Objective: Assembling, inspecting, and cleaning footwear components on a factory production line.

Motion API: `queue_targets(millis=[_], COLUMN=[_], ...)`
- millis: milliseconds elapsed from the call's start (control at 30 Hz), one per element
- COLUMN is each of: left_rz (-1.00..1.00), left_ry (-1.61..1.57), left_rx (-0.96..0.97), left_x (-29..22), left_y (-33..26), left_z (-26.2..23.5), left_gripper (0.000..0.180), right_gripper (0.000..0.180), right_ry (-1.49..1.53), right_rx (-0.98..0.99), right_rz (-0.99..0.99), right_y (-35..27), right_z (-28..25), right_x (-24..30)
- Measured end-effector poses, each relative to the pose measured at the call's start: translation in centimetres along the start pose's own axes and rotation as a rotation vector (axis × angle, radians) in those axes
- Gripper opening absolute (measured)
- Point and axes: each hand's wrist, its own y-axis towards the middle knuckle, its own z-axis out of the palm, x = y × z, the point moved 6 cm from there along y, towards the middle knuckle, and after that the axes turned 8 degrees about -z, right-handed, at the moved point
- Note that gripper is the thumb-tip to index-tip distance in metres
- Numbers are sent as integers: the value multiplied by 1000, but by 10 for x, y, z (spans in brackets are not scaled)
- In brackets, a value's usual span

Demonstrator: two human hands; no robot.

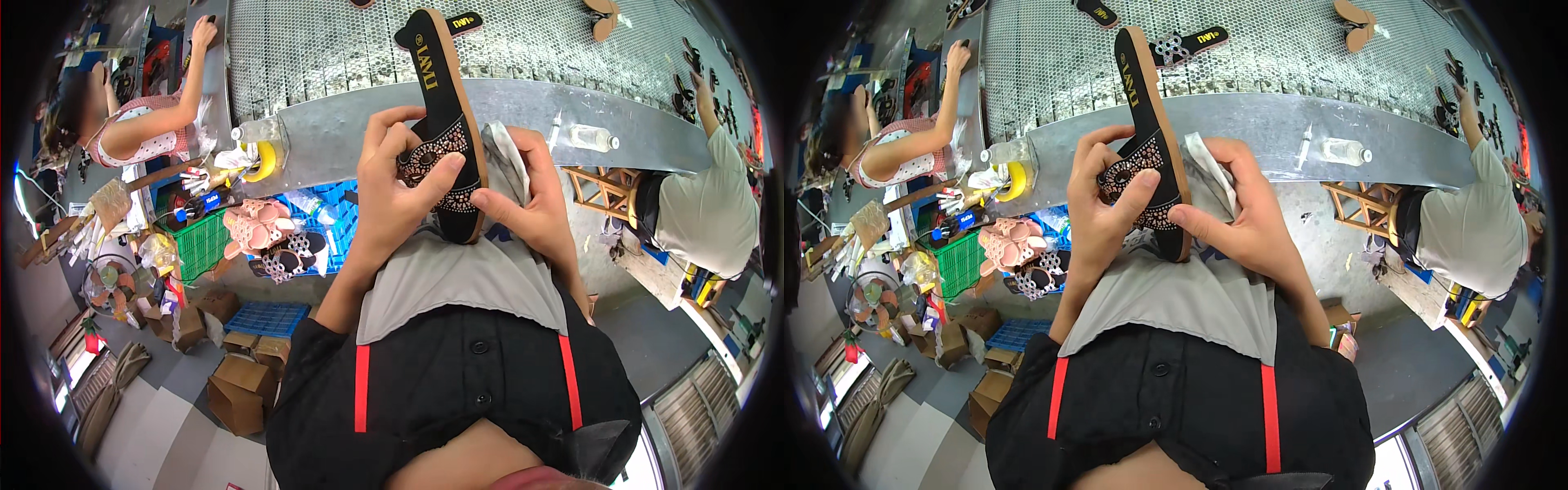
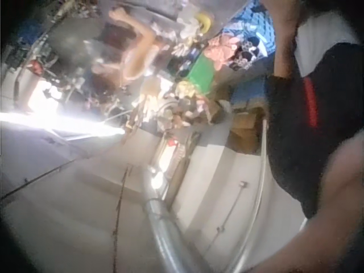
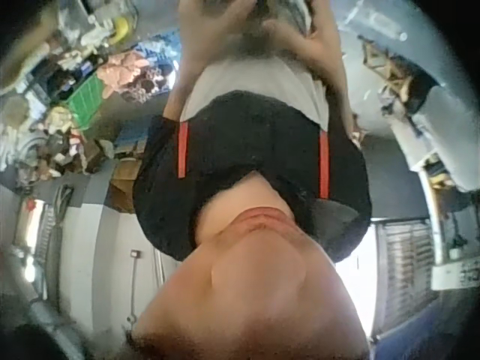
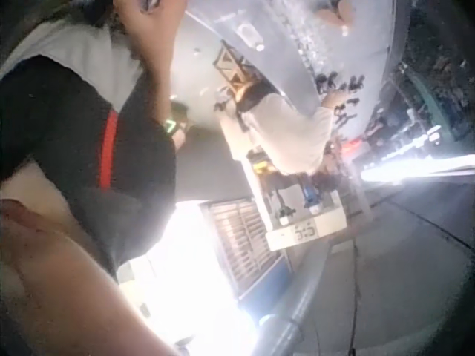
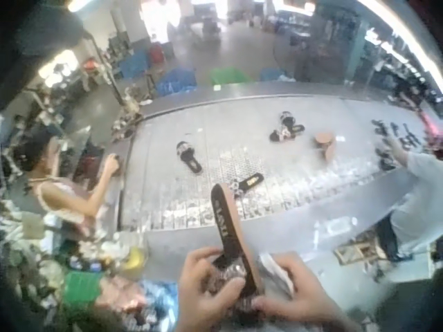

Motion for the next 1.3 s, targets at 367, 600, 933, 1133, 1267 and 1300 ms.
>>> queue_targets(millis=[367, 600, 933, 1133, 1267, 1300], left_rz=[-183, -204, -265, -350, -322, -250], left_ry=[-323, -416, -366, -629, -910, -945], left_rx=[205, 143, 170, 135, 149, 133], left_x=[24, 25, 63, 84, 71, 64], left_y=[7, -1, 7, 11, 26, 30], left_z=[-2, 2, -10, -20, -15, -15], left_gripper=[23, 47, 87, 75, 70, 67], right_gripper=[53, 59, 76, 65, 47, 41], right_ry=[-306, -312, -337, -371, 154, 360], right_rx=[119, 135, 294, 303, 120, 88], right_rz=[-171, -146, -56, 45, 406, 627], right_y=[-9, -11, -3, 1, 4, 0], right_z=[15, 15, 22, 21, 4, 6], right_x=[7, 1, -13, -22, -43, -49])
